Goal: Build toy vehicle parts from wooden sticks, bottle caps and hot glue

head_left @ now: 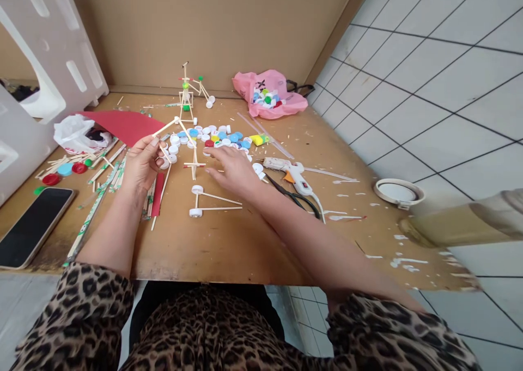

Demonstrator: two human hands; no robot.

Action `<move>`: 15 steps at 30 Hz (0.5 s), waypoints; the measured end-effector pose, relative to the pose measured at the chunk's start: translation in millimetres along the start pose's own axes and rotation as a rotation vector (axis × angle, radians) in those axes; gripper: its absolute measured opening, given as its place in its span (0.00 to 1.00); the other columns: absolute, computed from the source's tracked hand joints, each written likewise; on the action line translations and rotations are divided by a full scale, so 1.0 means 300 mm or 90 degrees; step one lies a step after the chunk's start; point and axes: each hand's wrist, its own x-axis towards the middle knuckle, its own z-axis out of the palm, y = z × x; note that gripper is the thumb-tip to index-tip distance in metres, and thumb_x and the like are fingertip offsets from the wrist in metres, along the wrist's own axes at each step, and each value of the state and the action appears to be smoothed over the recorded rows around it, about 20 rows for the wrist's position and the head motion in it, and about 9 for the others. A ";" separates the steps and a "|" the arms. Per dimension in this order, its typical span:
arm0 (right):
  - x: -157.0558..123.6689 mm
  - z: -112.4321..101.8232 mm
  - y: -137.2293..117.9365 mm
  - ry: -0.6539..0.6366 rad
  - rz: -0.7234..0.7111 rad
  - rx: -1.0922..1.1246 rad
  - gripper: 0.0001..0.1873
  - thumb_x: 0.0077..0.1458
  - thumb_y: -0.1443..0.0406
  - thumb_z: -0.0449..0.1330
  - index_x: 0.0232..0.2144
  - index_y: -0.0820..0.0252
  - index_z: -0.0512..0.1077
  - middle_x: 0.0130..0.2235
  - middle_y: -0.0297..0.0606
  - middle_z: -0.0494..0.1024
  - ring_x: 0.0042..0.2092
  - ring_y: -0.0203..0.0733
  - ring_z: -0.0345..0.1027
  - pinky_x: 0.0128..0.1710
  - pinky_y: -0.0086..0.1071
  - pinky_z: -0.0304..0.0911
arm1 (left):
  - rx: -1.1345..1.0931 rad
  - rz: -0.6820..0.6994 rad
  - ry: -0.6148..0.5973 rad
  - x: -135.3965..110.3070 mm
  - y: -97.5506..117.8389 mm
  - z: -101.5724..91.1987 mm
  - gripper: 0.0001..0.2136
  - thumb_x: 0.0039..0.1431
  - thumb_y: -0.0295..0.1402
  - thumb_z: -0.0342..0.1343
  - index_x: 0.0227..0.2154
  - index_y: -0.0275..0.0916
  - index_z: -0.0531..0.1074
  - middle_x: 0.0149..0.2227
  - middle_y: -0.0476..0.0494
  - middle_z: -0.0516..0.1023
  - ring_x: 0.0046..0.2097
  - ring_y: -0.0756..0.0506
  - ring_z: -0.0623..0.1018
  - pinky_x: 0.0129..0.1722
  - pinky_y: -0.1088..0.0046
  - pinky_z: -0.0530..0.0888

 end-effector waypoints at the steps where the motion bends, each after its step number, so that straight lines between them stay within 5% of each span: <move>1: 0.009 0.007 -0.011 -0.020 -0.010 -0.027 0.20 0.58 0.64 0.59 0.53 0.56 0.71 0.52 0.48 0.76 0.53 0.54 0.67 0.52 0.47 0.58 | -0.003 0.001 -0.005 0.000 -0.001 0.000 0.09 0.44 0.28 0.71 0.22 0.39 0.74 0.21 0.52 0.75 0.19 0.57 0.68 0.16 0.84 0.61; 6: 0.055 0.041 -0.040 -0.080 -0.048 -0.095 0.16 0.62 0.67 0.54 0.50 0.55 0.75 0.50 0.46 0.78 0.52 0.53 0.68 0.50 0.45 0.57 | 0.005 -0.003 -0.023 0.001 -0.005 -0.001 0.09 0.43 0.29 0.72 0.23 0.38 0.75 0.21 0.52 0.75 0.19 0.57 0.68 0.15 0.84 0.60; 15: 0.184 0.079 0.012 -0.025 -0.034 -0.086 0.17 0.59 0.72 0.50 0.39 0.58 0.78 0.44 0.44 0.81 0.47 0.48 0.71 0.45 0.39 0.58 | 0.008 0.011 -0.034 0.005 -0.014 -0.002 0.10 0.41 0.31 0.72 0.23 0.37 0.75 0.22 0.51 0.76 0.20 0.56 0.68 0.15 0.84 0.60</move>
